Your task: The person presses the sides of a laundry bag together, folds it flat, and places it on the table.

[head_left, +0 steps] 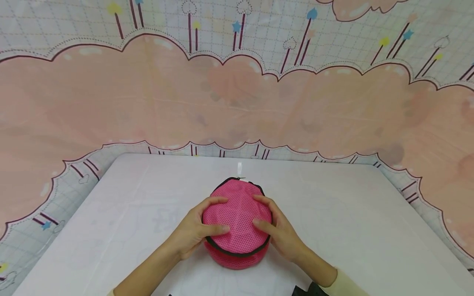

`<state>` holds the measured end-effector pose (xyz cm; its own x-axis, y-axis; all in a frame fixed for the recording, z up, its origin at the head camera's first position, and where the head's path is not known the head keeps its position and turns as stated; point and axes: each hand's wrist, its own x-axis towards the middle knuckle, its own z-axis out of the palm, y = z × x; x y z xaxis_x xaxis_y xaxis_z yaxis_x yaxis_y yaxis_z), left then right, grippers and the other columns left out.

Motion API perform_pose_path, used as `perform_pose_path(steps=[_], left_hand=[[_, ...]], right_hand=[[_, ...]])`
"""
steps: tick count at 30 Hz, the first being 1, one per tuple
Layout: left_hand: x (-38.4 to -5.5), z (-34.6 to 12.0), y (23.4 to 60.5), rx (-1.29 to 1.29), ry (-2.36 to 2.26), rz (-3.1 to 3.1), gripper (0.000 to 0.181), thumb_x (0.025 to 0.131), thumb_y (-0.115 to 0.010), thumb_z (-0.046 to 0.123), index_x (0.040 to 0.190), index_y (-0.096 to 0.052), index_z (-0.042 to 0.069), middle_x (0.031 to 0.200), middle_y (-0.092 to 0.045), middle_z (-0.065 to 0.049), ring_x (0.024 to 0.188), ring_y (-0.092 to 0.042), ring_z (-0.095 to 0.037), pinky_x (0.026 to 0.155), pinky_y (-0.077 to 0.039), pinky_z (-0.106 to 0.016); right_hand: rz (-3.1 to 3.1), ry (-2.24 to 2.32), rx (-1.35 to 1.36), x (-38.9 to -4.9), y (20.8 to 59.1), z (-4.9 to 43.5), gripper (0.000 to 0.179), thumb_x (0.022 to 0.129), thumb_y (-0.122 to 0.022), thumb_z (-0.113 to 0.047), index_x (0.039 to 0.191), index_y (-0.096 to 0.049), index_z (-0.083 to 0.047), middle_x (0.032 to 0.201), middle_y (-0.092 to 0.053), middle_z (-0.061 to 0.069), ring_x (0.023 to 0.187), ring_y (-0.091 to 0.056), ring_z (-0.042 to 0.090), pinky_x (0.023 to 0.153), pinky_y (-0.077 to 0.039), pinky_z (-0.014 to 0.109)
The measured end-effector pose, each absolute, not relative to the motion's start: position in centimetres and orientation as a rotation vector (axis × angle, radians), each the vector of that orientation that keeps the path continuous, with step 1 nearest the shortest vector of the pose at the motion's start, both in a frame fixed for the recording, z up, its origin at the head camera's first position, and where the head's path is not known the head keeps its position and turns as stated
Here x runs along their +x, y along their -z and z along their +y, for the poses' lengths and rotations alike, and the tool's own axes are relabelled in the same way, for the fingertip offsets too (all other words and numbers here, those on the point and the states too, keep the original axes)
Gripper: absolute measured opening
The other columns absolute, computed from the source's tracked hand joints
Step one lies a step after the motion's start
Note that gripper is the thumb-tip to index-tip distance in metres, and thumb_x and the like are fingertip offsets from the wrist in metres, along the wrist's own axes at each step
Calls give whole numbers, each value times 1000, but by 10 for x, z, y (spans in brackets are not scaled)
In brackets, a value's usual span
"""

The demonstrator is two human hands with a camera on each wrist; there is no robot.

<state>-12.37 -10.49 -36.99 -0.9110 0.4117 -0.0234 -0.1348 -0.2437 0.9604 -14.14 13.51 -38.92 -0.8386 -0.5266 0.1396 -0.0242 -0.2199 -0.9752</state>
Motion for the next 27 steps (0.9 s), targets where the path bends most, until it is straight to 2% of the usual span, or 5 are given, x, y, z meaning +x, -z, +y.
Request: perform_pose_path(steps=[10,27], left_hand=[[-124,-103,374,317,-2171,1760,69,77,-77,-1,137,-46,10,140,-35,-21,113,-54,-31,89,-50,-39],[-125,-104,380,295,-2106,1844,70,75,-80,4,137,-48,15,140,-36,-20,113,-54,-31,89,-50,-38]], right_hand=[[1738,2114,-662,-141,394,133,65,93,-57,0,149,-27,-11,153,-17,12,135,-26,30,104,-36,30],[1682,2147,-607,-144,400,131,63,92,-58,0,148,-31,-10,151,-19,13,133,-29,30,101,-40,33]])
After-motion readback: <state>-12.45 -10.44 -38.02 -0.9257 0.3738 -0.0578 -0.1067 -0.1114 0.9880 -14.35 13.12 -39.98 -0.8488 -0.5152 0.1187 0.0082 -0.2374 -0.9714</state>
